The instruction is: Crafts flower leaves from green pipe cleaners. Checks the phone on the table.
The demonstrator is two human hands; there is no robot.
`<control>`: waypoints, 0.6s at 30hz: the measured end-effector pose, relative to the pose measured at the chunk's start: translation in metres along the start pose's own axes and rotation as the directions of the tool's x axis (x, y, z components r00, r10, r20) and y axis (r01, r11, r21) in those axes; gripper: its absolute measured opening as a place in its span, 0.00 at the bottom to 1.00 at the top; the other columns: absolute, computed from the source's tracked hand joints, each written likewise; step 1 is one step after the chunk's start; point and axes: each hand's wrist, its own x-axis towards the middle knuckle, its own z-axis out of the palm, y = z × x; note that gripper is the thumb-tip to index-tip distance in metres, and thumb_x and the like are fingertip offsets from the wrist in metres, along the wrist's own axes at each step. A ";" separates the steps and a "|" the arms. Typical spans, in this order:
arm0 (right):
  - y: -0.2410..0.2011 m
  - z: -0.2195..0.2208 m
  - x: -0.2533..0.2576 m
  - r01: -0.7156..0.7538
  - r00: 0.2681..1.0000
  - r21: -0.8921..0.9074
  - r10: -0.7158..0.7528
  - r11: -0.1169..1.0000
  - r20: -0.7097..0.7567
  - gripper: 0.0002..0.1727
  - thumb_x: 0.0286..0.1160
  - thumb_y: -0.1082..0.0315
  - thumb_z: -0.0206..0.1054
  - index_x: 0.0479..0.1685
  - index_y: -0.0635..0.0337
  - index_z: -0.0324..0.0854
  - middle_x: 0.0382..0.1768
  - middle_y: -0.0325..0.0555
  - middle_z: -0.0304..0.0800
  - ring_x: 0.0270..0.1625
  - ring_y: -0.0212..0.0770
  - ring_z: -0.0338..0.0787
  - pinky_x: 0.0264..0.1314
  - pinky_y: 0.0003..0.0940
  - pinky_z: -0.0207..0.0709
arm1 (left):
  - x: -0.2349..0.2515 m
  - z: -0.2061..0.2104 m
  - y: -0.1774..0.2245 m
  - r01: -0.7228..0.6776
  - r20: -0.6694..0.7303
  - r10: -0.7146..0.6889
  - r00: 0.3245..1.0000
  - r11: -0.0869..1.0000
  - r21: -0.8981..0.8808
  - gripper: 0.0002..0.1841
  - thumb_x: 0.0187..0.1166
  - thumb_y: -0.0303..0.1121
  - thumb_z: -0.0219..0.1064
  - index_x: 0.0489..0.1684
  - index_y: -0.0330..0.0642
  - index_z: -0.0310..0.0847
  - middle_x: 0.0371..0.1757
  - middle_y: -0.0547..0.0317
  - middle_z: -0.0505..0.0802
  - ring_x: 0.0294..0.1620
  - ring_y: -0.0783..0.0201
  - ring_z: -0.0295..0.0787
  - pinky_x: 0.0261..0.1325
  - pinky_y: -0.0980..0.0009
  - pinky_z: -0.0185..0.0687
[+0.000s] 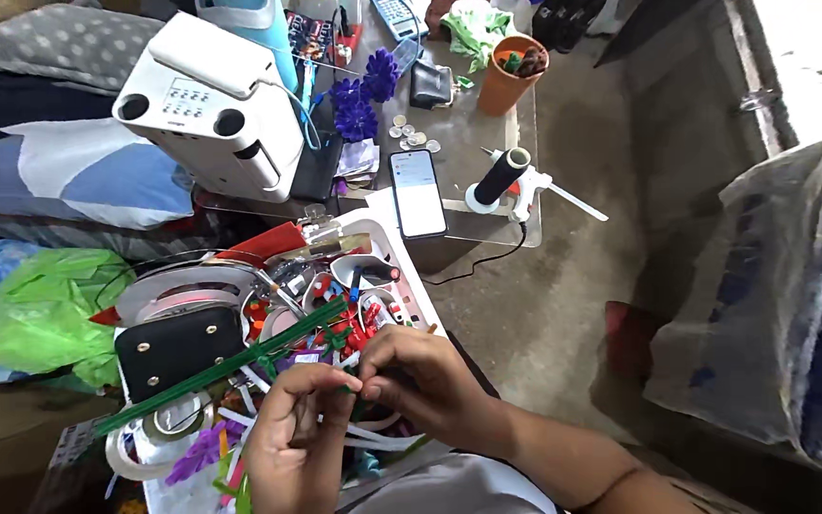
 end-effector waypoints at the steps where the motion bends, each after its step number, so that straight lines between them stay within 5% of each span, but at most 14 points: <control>1: 0.001 -0.001 0.000 -0.003 1.000 -0.010 0.002 1.000 -0.015 0.10 0.84 0.70 0.65 0.44 0.72 0.82 0.45 0.51 0.87 0.47 0.29 0.89 0.51 0.22 0.85 | 0.001 0.000 0.001 0.001 0.009 -0.001 1.000 1.000 0.028 0.10 0.81 0.30 0.69 0.55 0.56 0.84 0.52 0.78 0.92 0.50 0.80 0.90 0.55 0.84 0.87; 7: 0.001 -0.006 0.004 0.024 0.998 -0.112 -0.031 0.993 -0.063 0.11 0.84 0.68 0.66 0.45 0.71 0.82 0.43 0.51 0.88 0.46 0.29 0.89 0.49 0.20 0.85 | 0.004 -0.004 -0.006 -0.082 0.034 0.074 0.997 0.936 0.342 0.12 0.81 0.37 0.71 0.60 0.57 0.84 0.57 0.77 0.92 0.56 0.79 0.90 0.58 0.82 0.87; 13: 0.008 -0.034 0.012 0.050 0.991 -0.254 -0.079 0.966 -0.105 0.16 0.92 0.61 0.56 0.53 0.66 0.82 0.48 0.47 0.92 0.54 0.30 0.91 0.60 0.28 0.85 | 0.013 -0.007 -0.006 -0.070 0.032 0.064 0.997 0.970 0.231 0.14 0.81 0.31 0.71 0.61 0.57 0.83 0.57 0.79 0.93 0.53 0.78 0.91 0.57 0.82 0.88; 18: 0.041 -0.096 0.017 -0.185 0.924 -0.688 -0.113 0.702 -0.364 0.12 0.85 0.68 0.62 0.59 0.65 0.82 0.49 0.45 0.94 0.53 0.34 0.92 0.61 0.35 0.86 | 0.017 -0.010 -0.003 -0.035 -0.008 0.036 0.999 0.987 0.158 0.14 0.81 0.31 0.70 0.61 0.58 0.83 0.56 0.81 0.93 0.52 0.80 0.91 0.56 0.83 0.88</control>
